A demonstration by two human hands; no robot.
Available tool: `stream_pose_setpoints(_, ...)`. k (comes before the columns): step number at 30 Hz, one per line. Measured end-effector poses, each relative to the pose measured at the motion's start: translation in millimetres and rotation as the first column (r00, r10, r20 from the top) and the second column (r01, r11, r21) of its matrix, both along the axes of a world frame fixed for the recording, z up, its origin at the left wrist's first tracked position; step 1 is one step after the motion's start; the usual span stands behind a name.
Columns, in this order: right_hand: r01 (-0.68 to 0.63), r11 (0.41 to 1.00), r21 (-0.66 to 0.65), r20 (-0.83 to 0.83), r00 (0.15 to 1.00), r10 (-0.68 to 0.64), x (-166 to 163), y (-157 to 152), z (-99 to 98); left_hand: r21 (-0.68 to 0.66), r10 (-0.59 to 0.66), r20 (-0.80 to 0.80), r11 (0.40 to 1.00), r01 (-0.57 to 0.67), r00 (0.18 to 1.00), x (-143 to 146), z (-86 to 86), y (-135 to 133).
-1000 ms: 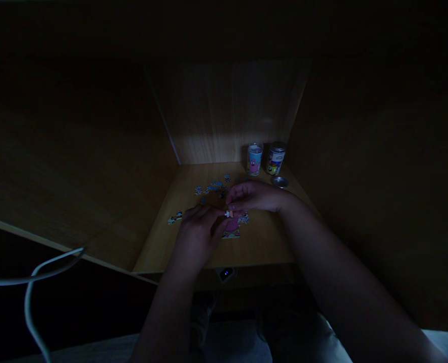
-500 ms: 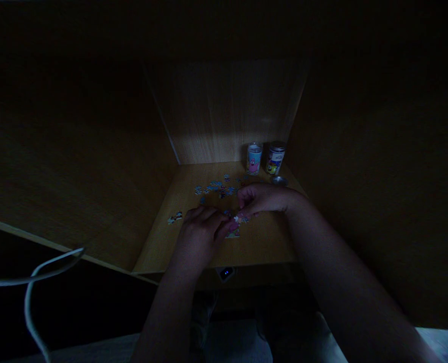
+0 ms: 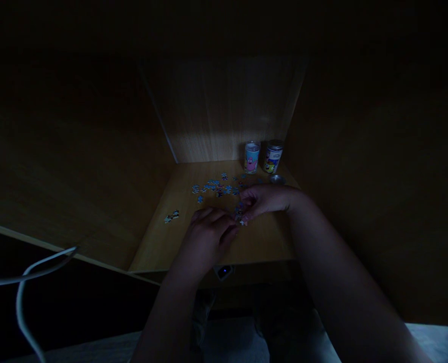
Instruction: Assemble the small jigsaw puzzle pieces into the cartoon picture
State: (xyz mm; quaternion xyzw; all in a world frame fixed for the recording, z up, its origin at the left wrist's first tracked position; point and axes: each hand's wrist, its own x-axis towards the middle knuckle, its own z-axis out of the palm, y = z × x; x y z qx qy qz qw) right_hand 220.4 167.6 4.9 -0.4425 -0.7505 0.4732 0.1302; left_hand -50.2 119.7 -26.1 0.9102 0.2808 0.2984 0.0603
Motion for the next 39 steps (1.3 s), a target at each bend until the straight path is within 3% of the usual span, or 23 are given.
stream_pose_setpoints(14, 0.024, 1.0, 0.016, 0.037, 0.999, -0.025, -2.8, 1.3, 0.0, -0.087, -0.067, -0.014, 0.994, 0.065, 0.998, 2.1, 1.6, 1.6)
stream_pose_setpoints(25, 0.219, 0.963, 0.157, -0.079, 0.975, -0.208, -6.9, 12.6, -8.9, -0.059, -0.109, 0.001, 0.992, 0.109, 0.994, 1.5, 3.0, 1.1)
stream_pose_setpoints(39, 0.141, 0.988, 0.066, 0.015, 0.99, -0.142, -6.9, 8.5, -6.1, -0.081, -0.117, -0.019, 0.99, 0.115, 0.993, 3.3, 1.7, 1.0)
